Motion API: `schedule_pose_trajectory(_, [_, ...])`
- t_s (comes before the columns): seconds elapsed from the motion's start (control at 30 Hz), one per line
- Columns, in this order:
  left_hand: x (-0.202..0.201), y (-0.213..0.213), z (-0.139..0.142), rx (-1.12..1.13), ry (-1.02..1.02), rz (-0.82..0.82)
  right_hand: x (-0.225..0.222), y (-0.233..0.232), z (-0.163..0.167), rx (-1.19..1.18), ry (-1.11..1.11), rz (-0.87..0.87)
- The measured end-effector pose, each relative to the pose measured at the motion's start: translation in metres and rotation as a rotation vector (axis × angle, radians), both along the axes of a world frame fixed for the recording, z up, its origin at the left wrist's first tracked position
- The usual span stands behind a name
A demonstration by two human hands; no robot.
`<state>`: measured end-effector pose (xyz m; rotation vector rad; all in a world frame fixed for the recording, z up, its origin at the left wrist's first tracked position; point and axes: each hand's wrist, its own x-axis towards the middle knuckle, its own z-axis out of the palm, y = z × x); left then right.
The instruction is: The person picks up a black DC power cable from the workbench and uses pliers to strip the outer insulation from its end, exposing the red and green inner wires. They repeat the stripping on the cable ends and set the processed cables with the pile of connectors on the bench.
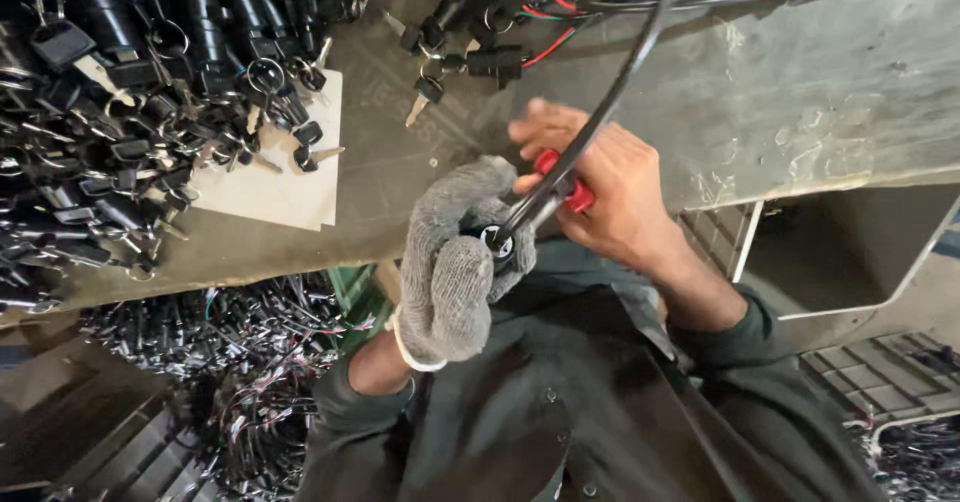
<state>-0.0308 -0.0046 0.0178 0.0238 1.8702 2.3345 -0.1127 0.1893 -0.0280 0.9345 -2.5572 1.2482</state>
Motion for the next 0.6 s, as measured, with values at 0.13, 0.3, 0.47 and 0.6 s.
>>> schedule_pose_trajectory(0.13, [0.006, 0.005, 0.006, 0.116, -0.208, 0.029, -0.001, -0.003, -0.006, 0.046, 0.029, 0.06])
schedule_pose_trajectory(0.3, [-0.002, -0.007, 0.006, 0.163, -0.239, -0.051, -0.01, -0.007, -0.014, 0.275, 0.111, -0.029])
schedule_pose_trajectory(0.47, [-0.006, -0.019, 0.005, 0.018, -0.197, -0.251, -0.008, -0.007, -0.012, 0.072, 0.031, 0.036])
schedule_pose_trajectory(0.6, [-0.002, -0.01, -0.01, -0.496, 0.191, -0.059, 0.003, -0.003, -0.007, 0.137, -0.003, -0.007])
